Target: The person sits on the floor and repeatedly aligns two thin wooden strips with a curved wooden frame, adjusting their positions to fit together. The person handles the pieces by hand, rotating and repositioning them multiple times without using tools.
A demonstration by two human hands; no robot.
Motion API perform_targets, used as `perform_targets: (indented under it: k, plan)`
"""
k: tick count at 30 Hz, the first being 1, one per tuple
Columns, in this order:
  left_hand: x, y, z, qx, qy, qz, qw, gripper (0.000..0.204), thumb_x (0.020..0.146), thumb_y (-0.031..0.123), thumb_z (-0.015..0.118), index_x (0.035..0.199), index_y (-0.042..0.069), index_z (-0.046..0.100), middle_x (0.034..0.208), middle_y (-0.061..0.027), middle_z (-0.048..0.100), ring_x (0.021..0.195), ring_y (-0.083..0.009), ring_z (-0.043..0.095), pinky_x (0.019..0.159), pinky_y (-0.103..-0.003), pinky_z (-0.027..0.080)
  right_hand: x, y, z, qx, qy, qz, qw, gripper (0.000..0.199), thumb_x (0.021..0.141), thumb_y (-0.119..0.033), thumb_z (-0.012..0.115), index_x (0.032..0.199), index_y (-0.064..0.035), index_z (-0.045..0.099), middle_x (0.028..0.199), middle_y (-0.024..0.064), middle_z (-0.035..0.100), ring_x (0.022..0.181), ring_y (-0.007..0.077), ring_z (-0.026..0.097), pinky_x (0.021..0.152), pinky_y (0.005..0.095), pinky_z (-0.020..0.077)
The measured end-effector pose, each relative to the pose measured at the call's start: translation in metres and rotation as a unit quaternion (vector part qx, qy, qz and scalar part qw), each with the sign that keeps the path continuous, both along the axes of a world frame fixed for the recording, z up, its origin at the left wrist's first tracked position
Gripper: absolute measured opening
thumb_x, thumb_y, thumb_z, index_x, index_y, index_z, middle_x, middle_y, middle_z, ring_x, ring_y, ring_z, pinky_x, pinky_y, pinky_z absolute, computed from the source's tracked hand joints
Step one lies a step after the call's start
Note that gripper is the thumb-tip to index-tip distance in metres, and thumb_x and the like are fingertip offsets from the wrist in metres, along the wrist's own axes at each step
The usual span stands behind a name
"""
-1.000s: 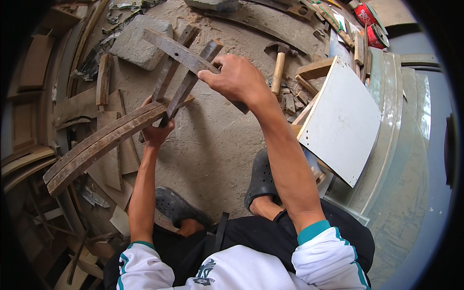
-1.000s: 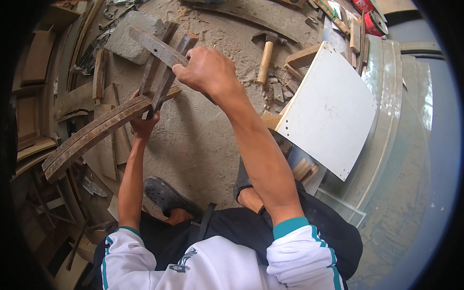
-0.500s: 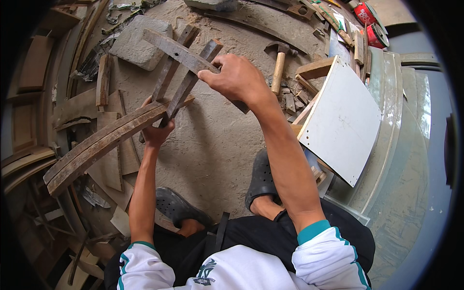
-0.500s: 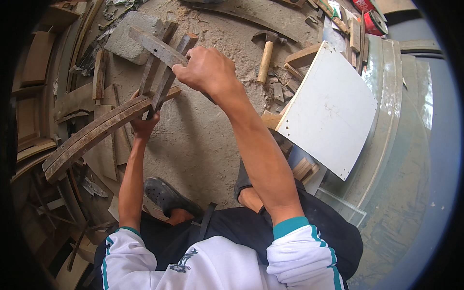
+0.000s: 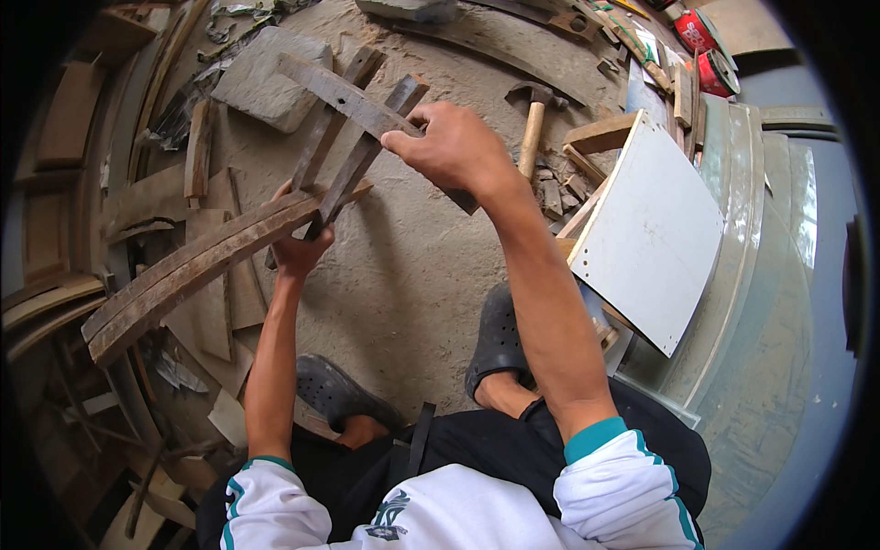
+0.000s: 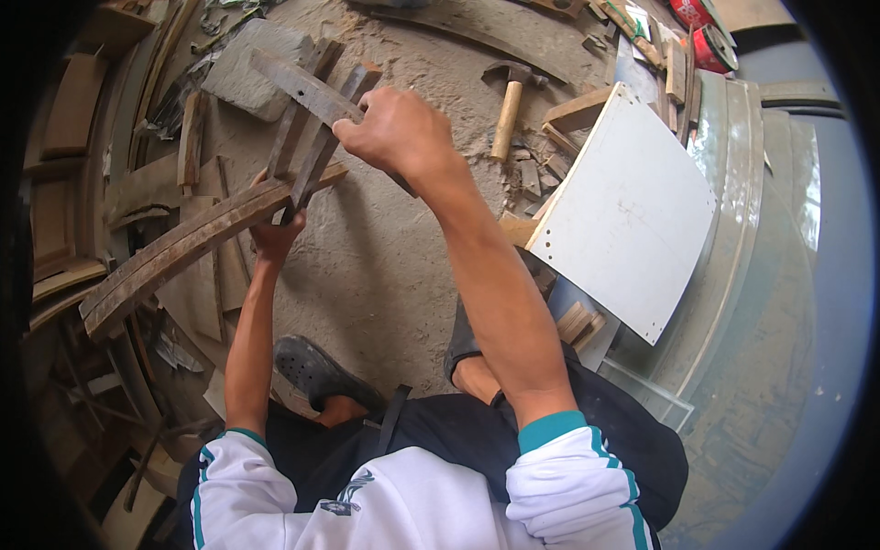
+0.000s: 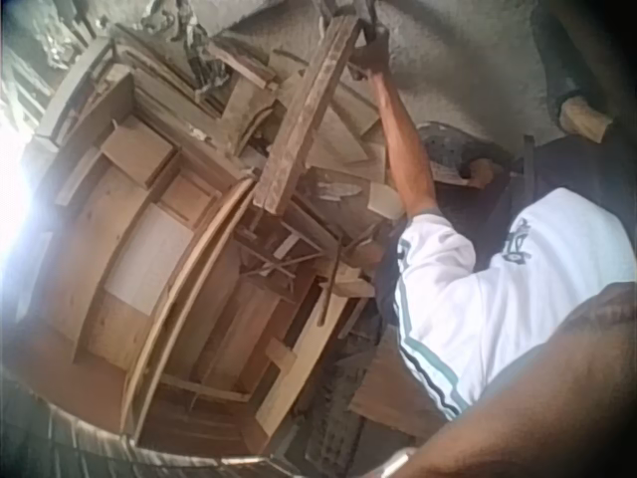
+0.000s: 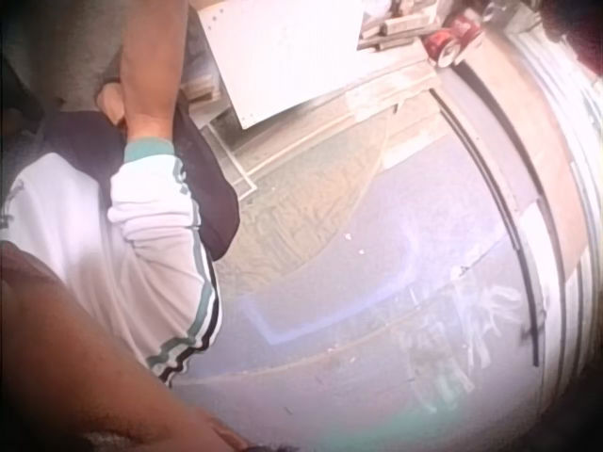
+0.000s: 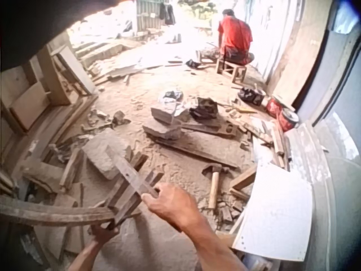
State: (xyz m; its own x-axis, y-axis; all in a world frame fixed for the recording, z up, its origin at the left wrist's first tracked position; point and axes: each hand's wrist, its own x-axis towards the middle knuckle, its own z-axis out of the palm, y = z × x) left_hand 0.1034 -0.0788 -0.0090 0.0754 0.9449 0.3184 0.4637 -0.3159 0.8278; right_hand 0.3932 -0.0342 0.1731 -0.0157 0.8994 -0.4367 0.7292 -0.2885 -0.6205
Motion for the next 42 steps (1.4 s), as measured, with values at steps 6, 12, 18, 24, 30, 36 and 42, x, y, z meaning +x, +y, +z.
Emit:
perform_targets:
  k: [6, 12, 18, 24, 30, 36, 42]
  plan:
    - [0.0, 0.002, 0.002, -0.005, 0.007, 0.002, 1.0, 0.084, 0.055, 0.019, 0.082, 0.132, 0.004, 0.052, 0.117, -0.0115, 0.058, 0.111, -0.0263, 0.059, 0.097, -0.041, 0.048, -0.002, -0.001, -0.004, 0.043, -0.025, -0.011, 0.999, 0.046, 0.081, -0.046, 0.061, 0.103, -0.0068, 0.073, 0.092, 0.0156, 0.073, 0.09, 0.0297, 0.07, 0.086, 0.0428, 0.0532]
    - [-0.006, 0.002, 0.002, 0.001, 0.017, 0.001, 1.0, 0.081, 0.057, 0.02, 0.082, 0.131, 0.005, 0.053, 0.117, -0.0129, 0.058, 0.111, -0.0277, 0.059, 0.096, -0.04, 0.047, 0.02, 0.003, 0.0, 0.161, 0.013, -0.108, 0.981, 0.056, 0.084, -0.05, 0.06, 0.107, 0.0006, 0.069, 0.082, 0.0158, 0.072, 0.083, 0.0228, 0.071, 0.072, 0.0417, 0.0547]
    - [-0.009, 0.002, 0.008, -0.029, 0.004, 0.009, 1.0, 0.083, 0.058, 0.022, 0.082, 0.133, 0.006, 0.051, 0.117, -0.0128, 0.061, 0.11, -0.025, 0.061, 0.095, -0.039, 0.049, 0.055, -0.005, -0.026, 0.162, 0.055, -0.302, 0.938, 0.053, 0.089, -0.047, 0.059, 0.104, 0.0029, 0.068, 0.071, 0.0119, 0.07, 0.059, 0.0206, 0.069, 0.062, 0.0361, 0.0541]
    - [-0.002, 0.008, 0.017, -0.067, -0.022, 0.017, 0.997, 0.085, 0.059, 0.024, 0.084, 0.134, 0.004, 0.049, 0.117, -0.0145, 0.062, 0.11, -0.0269, 0.061, 0.095, -0.04, 0.049, 0.09, -0.026, -0.168, 0.069, -0.057, -0.272, 0.958, 0.056, 0.087, -0.05, 0.06, 0.099, 0.0044, 0.072, 0.087, 0.023, 0.072, 0.092, 0.037, 0.07, 0.085, 0.0433, 0.0522]
    - [-0.017, 0.016, 0.003, -0.058, 0.029, 0.063, 0.996, 0.09, 0.061, 0.028, 0.086, 0.135, 0.001, 0.043, 0.12, -0.0183, 0.057, 0.109, -0.031, 0.06, 0.094, -0.041, 0.05, 0.059, -0.051, -0.203, 0.059, -0.058, -0.237, 0.968, 0.063, 0.086, -0.051, 0.061, 0.114, 0.0049, 0.066, 0.107, 0.0293, 0.068, 0.108, 0.043, 0.064, 0.094, 0.0449, 0.0481]
    - [-0.007, 0.019, 0.008, -0.143, -0.114, 0.085, 0.979, 0.074, 0.066, 0.026, 0.084, 0.126, -0.002, 0.049, 0.118, -0.0159, 0.056, 0.11, -0.0255, 0.057, 0.096, -0.036, 0.046, 0.044, -0.054, -0.187, 0.175, -0.219, -0.189, 0.941, 0.064, 0.085, -0.05, 0.066, 0.12, 0.0034, 0.061, 0.123, 0.0288, 0.062, 0.115, 0.0422, 0.06, 0.101, 0.0453, 0.045]
    - [-0.002, 0.003, 0.023, -0.32, -0.189, 0.05, 0.927, 0.061, 0.068, 0.032, 0.082, 0.112, -0.003, 0.058, 0.108, -0.0127, 0.06, 0.101, -0.0223, 0.058, 0.089, -0.034, 0.048, -0.025, -0.021, -0.128, 0.154, 0.108, -0.024, 0.982, 0.071, 0.087, -0.057, 0.065, 0.126, 0.0025, 0.06, 0.127, 0.0246, 0.062, 0.117, 0.0365, 0.061, 0.101, 0.0408, 0.0464]
